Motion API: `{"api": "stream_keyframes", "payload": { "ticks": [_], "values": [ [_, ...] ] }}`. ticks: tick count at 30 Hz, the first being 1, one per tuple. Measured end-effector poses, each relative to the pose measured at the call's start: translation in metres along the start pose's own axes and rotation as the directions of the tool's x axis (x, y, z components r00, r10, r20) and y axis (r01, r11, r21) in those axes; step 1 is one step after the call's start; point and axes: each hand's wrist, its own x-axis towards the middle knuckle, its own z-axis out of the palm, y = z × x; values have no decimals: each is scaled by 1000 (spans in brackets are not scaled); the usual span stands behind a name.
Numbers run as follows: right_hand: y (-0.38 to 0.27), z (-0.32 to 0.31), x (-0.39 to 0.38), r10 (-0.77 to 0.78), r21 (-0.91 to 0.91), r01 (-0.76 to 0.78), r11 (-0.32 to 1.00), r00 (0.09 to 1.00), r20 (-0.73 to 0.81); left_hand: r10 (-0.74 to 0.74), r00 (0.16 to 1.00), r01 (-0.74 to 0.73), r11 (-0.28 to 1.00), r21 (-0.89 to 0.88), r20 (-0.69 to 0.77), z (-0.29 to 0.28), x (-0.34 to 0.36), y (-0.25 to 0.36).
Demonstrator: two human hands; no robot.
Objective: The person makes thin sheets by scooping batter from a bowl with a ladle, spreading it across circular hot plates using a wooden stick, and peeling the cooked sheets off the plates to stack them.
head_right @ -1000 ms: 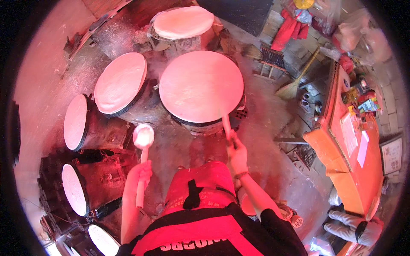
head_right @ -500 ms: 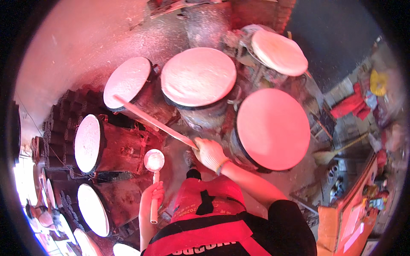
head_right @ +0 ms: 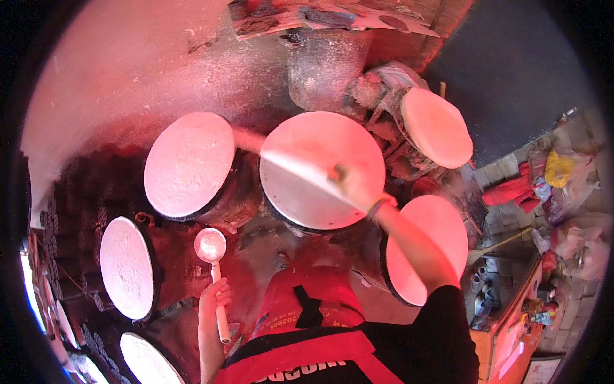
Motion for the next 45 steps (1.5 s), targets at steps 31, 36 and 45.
{"api": "stream_keyframes", "payload": {
  "ticks": [31, 36, 45],
  "values": [
    [481, -157, 37, 816, 886, 69, 458, 363, -450, -17, 978, 122, 855, -504, 207, 138, -73, -165],
    [222, -31, -6, 543, 994, 6, 107, 837, -64, 303, 950, -251, 589, -768, -78, 46, -201, -273],
    [-128, 111, -348, -571, 574, -71, 816, -255, 780, 540, 698, -442, -190, -877, -469, -33, -252, -449]
  ]
}}
